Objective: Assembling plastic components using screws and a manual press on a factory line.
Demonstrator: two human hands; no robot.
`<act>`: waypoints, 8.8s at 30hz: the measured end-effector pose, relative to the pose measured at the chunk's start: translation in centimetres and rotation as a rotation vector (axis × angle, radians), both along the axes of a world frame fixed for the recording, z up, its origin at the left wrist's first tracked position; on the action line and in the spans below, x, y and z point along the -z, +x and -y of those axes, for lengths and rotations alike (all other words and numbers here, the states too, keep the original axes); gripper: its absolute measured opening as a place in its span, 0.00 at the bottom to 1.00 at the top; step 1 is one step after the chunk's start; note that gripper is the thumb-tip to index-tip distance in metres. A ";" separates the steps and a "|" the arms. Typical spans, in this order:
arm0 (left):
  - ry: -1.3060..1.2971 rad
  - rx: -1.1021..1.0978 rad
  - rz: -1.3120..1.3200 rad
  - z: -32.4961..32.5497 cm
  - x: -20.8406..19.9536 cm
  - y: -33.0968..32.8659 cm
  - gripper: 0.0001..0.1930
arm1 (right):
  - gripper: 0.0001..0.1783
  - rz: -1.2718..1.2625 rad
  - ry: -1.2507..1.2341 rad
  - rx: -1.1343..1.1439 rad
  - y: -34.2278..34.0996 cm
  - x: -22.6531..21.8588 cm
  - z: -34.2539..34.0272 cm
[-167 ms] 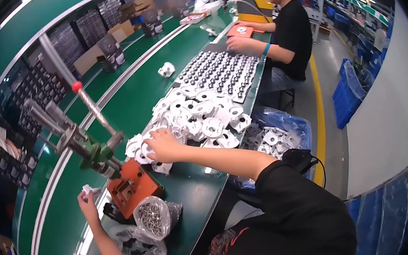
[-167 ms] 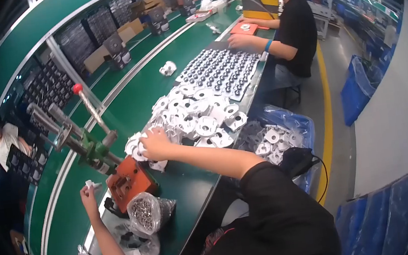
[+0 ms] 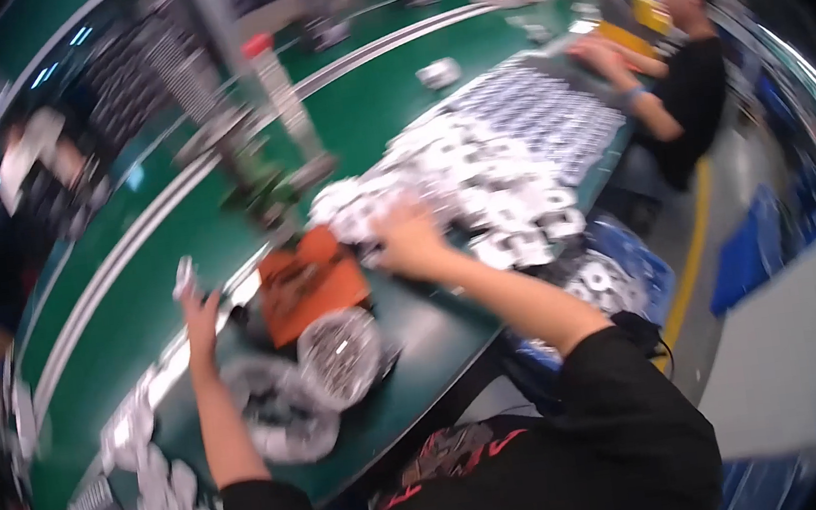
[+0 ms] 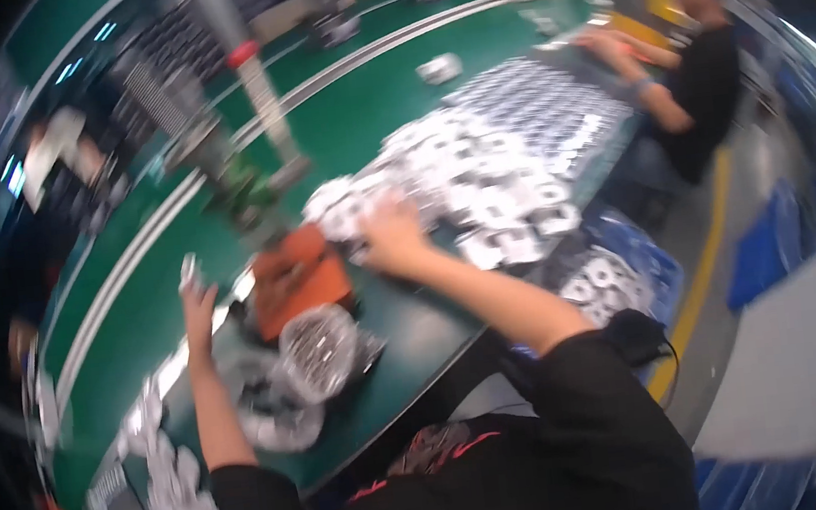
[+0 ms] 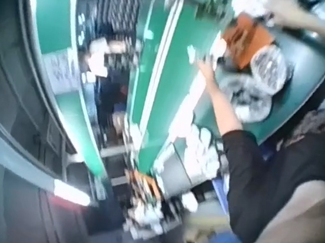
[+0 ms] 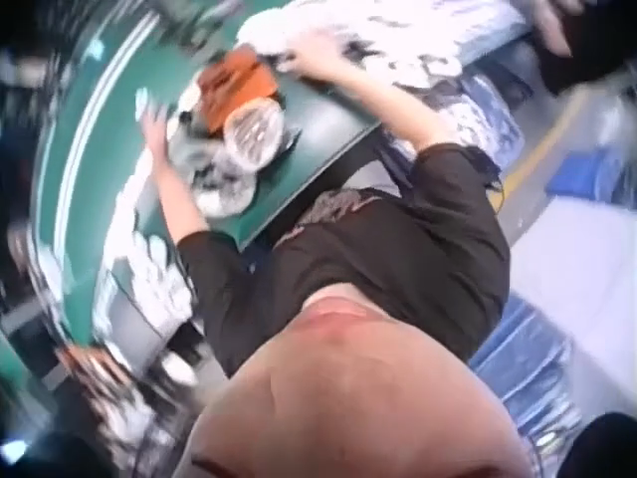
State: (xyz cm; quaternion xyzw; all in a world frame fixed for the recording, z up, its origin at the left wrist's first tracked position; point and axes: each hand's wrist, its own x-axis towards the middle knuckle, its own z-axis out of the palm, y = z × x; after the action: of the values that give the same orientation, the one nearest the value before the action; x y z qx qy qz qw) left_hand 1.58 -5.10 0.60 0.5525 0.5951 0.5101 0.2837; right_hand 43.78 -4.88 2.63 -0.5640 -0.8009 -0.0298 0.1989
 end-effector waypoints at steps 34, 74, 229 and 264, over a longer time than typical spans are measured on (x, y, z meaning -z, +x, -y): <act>-0.492 -0.916 -0.951 33.9 -2.2 -9.5 0.17 | 0.15 -0.160 -0.014 -0.233 -0.6 2.8 2.4; 0.174 -0.596 -0.719 28.2 -4.2 -7.6 0.11 | 0.20 -0.619 -0.429 -0.438 1.5 0.8 5.3; -0.280 0.150 0.457 18.8 -6.4 7.2 0.06 | 0.07 -0.536 0.094 -0.581 -10.0 -2.2 12.2; -0.443 0.659 -0.437 -4.3 -8.8 14.4 0.06 | 0.08 -1.370 -0.522 -0.494 -4.2 -3.6 9.6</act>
State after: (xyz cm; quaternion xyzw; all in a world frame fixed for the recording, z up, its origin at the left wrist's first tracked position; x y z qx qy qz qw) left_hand 15.99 -0.75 9.42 0.7332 0.5282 0.1244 0.4098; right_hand 39.57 -14.43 6.23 -0.2902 -0.5827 0.5609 0.5115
